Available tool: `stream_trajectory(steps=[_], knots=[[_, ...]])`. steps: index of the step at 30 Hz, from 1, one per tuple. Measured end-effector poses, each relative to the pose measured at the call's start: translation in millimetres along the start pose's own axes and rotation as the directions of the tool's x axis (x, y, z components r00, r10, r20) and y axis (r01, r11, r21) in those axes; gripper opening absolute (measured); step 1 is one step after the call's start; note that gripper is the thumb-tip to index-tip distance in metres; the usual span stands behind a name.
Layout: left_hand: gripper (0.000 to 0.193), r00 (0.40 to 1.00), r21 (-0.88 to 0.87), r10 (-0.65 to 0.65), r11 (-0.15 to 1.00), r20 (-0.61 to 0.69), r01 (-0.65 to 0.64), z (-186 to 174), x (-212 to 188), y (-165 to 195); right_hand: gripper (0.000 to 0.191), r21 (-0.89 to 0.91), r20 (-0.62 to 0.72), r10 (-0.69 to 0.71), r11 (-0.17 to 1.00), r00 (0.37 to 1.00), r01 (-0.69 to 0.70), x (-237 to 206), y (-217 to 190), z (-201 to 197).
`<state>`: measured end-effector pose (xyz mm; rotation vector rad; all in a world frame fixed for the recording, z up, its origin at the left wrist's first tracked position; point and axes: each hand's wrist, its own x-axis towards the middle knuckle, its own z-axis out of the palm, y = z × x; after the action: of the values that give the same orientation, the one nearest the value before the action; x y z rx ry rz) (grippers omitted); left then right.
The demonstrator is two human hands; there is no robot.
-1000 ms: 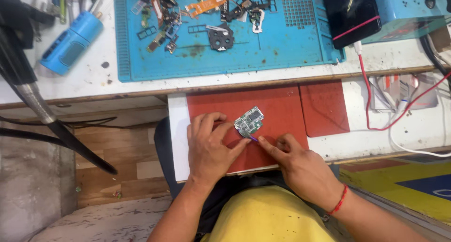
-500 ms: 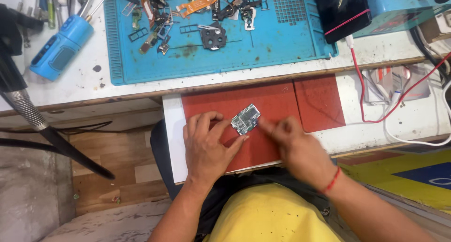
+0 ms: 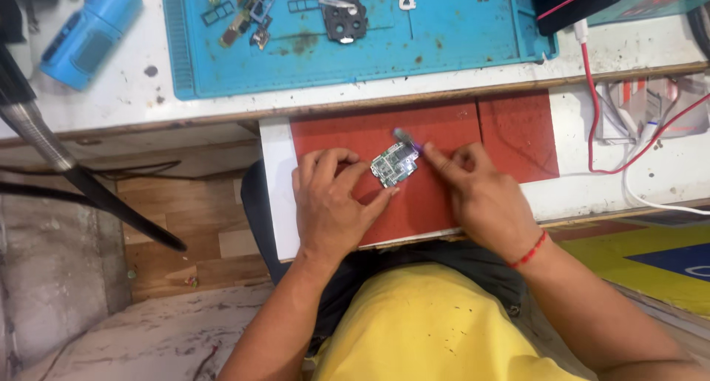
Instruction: The person uses a hot air gun to heat a small circuit board placed on a red mat, then switches to a toothbrush to scrub the board's surface. The person holds the board steady with one hand while operating the tools with the other.
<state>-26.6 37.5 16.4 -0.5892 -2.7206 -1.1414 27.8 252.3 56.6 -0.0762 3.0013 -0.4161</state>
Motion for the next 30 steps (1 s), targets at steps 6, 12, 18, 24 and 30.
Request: stream_trajectory(steps=[6, 12, 18, 24, 30], knots=[[0.044, 1.0, -0.005, -0.013, 1.0, 0.009, 0.013, 0, 0, 0, 0.061, 0.04, -0.071, -0.04, 0.998, 0.997, 0.043, -1, 2, -2], [0.048, 1.0, 0.022, 0.004, 1.0, -0.004, -0.004, -1, 2, 4, 0.055, 0.059, -0.015, -0.041, 0.997, 0.999, 0.041, -2, 4, 6], [0.057, 1.0, 0.012, -0.03, 0.999, 0.002, 0.03, -1, 3, 5, 0.062, 0.09, 0.045, -0.118, 0.989, 0.992, 0.114, -6, -1, -3], [0.06, 0.999, -0.002, -0.039, 0.999, 0.004, 0.039, 0, 2, 2, 0.069, -0.008, 0.163, -0.009, 1.0, 0.987, 0.011, -10, -21, -12], [0.057, 0.999, 0.044, -0.034, 0.998, 0.025, 0.033, -2, 3, 4, 0.072, 0.098, 0.045, -0.224, 0.971, 0.974, 0.218, 7, -10, -4]])
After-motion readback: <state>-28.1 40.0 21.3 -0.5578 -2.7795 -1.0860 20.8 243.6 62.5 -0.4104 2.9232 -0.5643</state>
